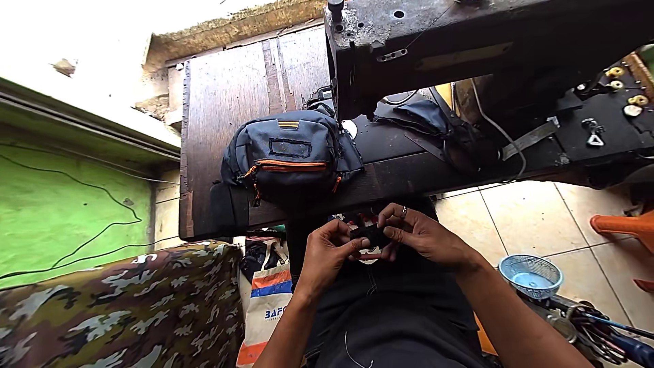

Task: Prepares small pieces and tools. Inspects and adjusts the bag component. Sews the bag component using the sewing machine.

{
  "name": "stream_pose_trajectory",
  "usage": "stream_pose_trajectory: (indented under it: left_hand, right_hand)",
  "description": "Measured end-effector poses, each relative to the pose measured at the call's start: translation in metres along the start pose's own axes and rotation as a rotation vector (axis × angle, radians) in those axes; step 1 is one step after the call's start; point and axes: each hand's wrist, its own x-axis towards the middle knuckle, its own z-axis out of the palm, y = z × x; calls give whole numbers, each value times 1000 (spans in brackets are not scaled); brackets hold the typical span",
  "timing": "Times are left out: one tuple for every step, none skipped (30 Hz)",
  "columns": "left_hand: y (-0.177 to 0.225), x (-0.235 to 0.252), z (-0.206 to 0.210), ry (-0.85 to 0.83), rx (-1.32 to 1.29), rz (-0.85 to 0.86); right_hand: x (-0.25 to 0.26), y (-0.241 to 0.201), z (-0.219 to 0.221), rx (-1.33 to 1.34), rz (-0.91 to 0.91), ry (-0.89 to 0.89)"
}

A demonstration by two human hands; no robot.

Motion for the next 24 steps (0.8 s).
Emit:
stream_pose_trajectory:
  left_hand:
    - [-1, 0, 0, 4, 13, 3]
    - [-2, 1, 0, 9, 32, 13]
    - [-3, 1, 0, 14, 62, 24]
    - [-4, 1, 0, 18, 103, 31]
    - [-4, 0, 1, 25, 138, 37]
    - [-5, 0, 1, 32, 164, 41]
    - [-6, 0, 1, 37, 182, 42]
    - [-6, 0, 1, 41, 197, 35]
    - [-7, 1, 1, 45, 206, 26]
    - [-7, 1, 1, 45, 207, 15]
    - [-6, 1, 0, 41, 204, 2]
    - [-6, 1, 0, 32, 199, -10]
    - [-5, 1, 0, 19, 192, -21]
    - [-4, 1, -1, 7, 178, -35]
    - [-3, 1, -2, -5, 155, -48]
    - [-2, 1, -3, -14, 125, -55]
    - [-3, 2, -4, -18, 99, -57]
    - [-4, 2, -5, -18, 86, -55]
    - [-5, 2, -5, -12, 82, -49]
    - [-6, 2, -5, -4, 83, -44]
    - [-7, 2, -4, 4, 87, -41]
    - [-7, 2, -3, 14, 93, -44]
    - [-8, 2, -3, 23, 98, -48]
    - [-8, 2, -2, 30, 101, -51]
  right_hand:
    - [1, 0, 1, 4, 4, 3]
    - [2, 0, 2, 2, 8, 16]
    - [2, 0, 3, -6, 14, 36]
    - [2, 0, 5, -22, 22, 57]
    - [3, 0, 7, -46, 25, 79]
    - [4, 0, 9, -76, 31, 98]
    - [4, 1, 10, -97, 36, 109]
    - [5, 1, 11, -107, 42, 112]
    - [5, 2, 11, -108, 45, 109]
    - [6, 2, 11, -106, 45, 105]
    - [7, 2, 11, -112, 47, 105]
    - [7, 3, 12, -129, 53, 115]
    - [8, 4, 12, -152, 61, 128]
    - [9, 5, 13, -175, 66, 144]
    - [10, 7, 13, -187, 68, 158]
    - [11, 8, 13, -194, 65, 173]
    - [12, 10, 13, -199, 62, 185]
    - [12, 11, 13, -208, 58, 194]
    - [13, 12, 13, -220, 53, 205]
    - [14, 13, 13, -230, 49, 218]
    - [14, 14, 14, -233, 46, 233]
    - [14, 15, 15, -237, 44, 247]
    - [14, 15, 16, -240, 44, 264]
    - [14, 15, 18, -244, 40, 284]
